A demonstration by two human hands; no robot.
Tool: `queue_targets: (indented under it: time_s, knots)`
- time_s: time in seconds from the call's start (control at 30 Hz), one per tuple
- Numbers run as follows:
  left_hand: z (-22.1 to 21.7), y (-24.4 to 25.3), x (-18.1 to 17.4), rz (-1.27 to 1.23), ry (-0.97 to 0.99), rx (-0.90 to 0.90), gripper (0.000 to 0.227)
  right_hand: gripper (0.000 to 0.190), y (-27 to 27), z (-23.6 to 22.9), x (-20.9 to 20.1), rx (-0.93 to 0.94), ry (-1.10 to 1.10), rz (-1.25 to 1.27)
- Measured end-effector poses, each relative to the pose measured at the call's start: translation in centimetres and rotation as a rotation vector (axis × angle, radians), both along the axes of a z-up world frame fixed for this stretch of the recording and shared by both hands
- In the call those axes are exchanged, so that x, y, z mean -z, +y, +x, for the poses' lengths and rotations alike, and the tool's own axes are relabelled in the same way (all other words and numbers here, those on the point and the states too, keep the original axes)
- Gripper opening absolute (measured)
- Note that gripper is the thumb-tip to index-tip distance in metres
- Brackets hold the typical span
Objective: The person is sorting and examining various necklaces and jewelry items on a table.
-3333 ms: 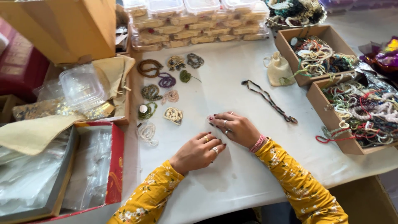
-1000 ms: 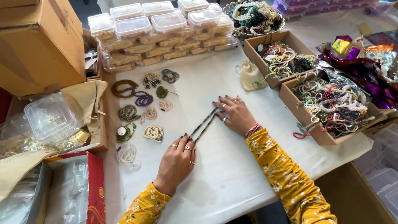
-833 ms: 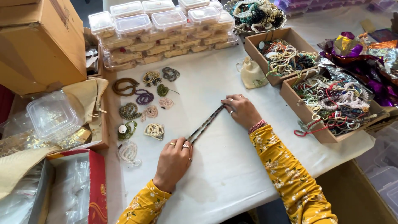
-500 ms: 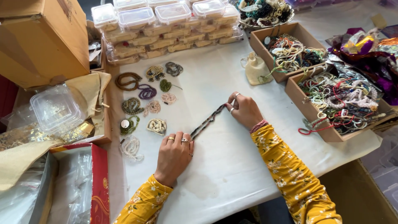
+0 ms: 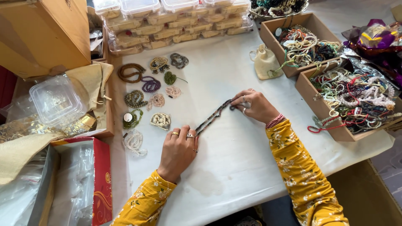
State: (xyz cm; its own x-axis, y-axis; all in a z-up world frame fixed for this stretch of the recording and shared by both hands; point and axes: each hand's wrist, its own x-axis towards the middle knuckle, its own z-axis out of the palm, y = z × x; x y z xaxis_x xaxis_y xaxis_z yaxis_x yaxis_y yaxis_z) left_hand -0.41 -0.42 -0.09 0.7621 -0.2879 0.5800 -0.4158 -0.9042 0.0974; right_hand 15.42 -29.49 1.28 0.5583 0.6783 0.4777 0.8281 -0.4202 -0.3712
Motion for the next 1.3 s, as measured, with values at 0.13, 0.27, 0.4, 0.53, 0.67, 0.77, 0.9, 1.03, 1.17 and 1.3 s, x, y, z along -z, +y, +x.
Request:
queue_targets:
  time_s: [0.13,0.27,0.4,0.53,0.67,0.77,0.9,1.03,1.17,1.3]
  knots:
    - [-0.1,0.0,0.0,0.001,-0.003,-0.002,0.02,0.016,0.9,-1.0,-0.4,0.188,0.099,-0.016]
    - [0.0,0.0,0.1,-0.013,-0.019,0.006,0.021,0.021,2.0,-1.9,-1.5,0.472,0.223,-0.201]
    - [0.1,0.0,0.1,-0.004,-0.05,-0.006,0.024,0.019,2.1,-2.0,-2.1,0.286,0.157,-0.005]
    - [0.0,0.0,-0.1,-0.011,-0.016,0.023,0.026,0.027,2.8,-2.3,-1.0,0.095,0.032,0.112]
    - [0.0,-0.1,0.0,-0.033,0.009,0.037,0.027,0.021,3.7,-2.9,-0.9,0.362,0.304,0.061]
    - [0.0,-0.1,0.0,-0.038,0.014,0.017,0.03,0.019,3.8,-3.1,-1.2,0.456,0.322,-0.069]
    - [0.1,0.0,-0.1,-0.032,0.01,0.026,0.031,0.018,2.3,-2.0,-1.0,0.325,0.191,0.06]
    - [0.2,0.1,0.1,-0.026,-0.019,0.071,0.027,0.042,2.2,-2.2,-1.9,0.069,0.145,-0.007]
    - [0.1,0.2,0.2,-0.01,0.01,0.083,0.027,0.036,2.5,-2.6,-2.5,0.057,0.193,-0.056]
    - [0.1,0.2,0.2,0.009,0.008,0.084,0.028,0.028,2.5,-2.3,-1.3,0.048,0.158,-0.048]
